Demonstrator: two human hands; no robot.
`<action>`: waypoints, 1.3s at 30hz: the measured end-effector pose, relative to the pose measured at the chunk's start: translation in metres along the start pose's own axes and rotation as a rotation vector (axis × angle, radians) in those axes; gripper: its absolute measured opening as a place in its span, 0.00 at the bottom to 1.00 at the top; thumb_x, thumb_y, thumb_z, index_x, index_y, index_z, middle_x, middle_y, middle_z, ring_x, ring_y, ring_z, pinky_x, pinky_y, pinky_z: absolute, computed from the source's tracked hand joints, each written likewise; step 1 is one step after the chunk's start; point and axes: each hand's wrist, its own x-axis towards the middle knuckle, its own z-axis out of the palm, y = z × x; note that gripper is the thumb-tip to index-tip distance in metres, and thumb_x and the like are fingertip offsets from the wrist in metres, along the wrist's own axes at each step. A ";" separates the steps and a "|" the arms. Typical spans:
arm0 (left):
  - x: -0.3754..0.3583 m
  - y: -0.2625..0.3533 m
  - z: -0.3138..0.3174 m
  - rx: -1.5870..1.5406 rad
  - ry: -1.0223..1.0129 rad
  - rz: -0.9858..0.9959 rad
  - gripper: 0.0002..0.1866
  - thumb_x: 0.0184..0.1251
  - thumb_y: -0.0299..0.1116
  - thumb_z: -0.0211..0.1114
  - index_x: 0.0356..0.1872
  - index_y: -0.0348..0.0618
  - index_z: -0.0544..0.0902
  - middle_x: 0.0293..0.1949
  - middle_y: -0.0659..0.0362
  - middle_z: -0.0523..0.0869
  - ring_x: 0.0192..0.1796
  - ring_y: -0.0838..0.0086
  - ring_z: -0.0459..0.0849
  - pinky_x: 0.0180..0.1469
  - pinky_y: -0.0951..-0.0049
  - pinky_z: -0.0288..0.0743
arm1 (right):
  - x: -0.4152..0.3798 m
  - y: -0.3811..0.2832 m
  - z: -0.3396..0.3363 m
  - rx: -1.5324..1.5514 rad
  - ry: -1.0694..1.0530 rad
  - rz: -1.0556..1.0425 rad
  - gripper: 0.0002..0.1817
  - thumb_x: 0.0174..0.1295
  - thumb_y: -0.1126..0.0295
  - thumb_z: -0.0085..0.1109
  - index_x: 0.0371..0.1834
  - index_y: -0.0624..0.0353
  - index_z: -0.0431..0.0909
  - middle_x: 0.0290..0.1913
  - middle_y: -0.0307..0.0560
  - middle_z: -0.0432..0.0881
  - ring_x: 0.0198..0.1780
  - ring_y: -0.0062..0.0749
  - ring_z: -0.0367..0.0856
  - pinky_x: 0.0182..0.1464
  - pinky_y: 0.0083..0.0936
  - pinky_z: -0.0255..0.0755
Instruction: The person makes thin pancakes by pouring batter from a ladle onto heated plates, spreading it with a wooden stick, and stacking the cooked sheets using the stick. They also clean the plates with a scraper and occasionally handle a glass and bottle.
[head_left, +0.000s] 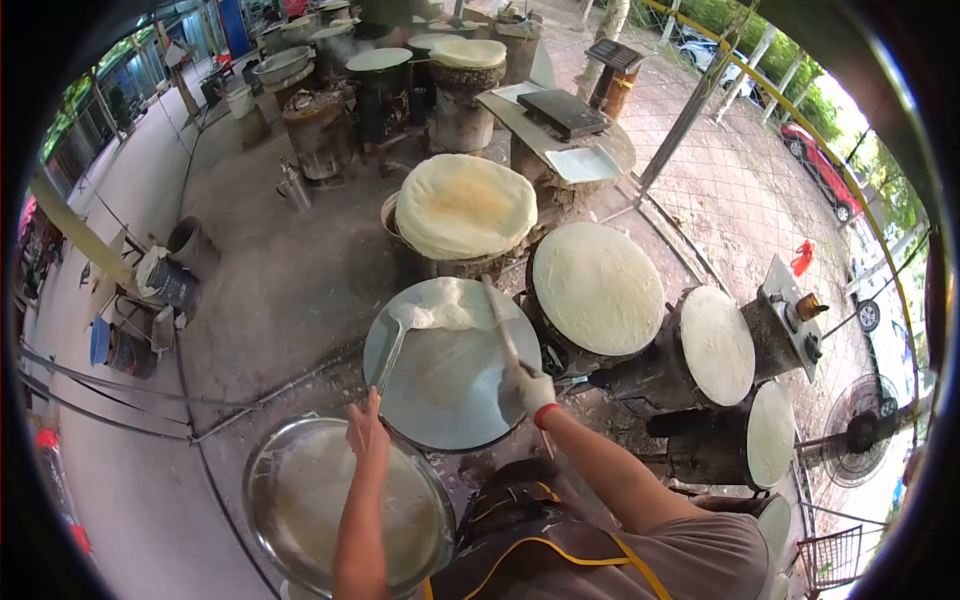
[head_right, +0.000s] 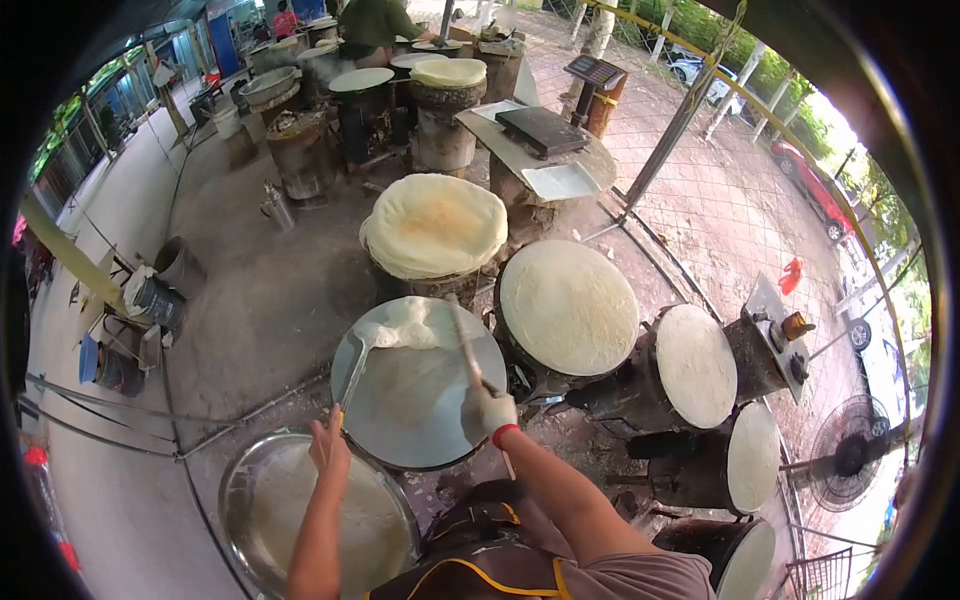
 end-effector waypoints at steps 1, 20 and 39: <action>-0.002 -0.003 0.001 -0.003 0.008 0.002 0.36 0.55 0.20 0.58 0.66 0.63 0.64 0.42 0.48 0.70 0.39 0.54 0.80 0.36 0.59 0.77 | 0.007 0.015 0.010 -0.047 0.033 -0.045 0.20 0.62 0.61 0.57 0.53 0.60 0.78 0.23 0.32 0.75 0.18 0.16 0.68 0.18 0.19 0.62; -0.103 -0.011 -0.016 -0.070 -0.049 -0.269 0.36 0.57 0.22 0.57 0.66 0.68 0.64 0.40 0.54 0.70 0.40 0.60 0.78 0.42 0.58 0.73 | 0.032 -0.056 -0.020 -0.148 -0.252 0.078 0.16 0.61 0.63 0.58 0.50 0.56 0.81 0.28 0.34 0.80 0.27 0.14 0.75 0.27 0.16 0.69; -0.191 0.094 -0.007 -1.437 0.326 -0.873 0.18 0.60 0.22 0.55 0.53 0.39 0.73 0.22 0.65 0.69 0.17 0.82 0.65 0.19 0.79 0.62 | 0.102 -0.070 -0.039 -0.202 -0.949 -0.185 0.15 0.61 0.67 0.54 0.50 0.60 0.78 0.20 0.32 0.73 0.13 0.14 0.62 0.14 0.16 0.57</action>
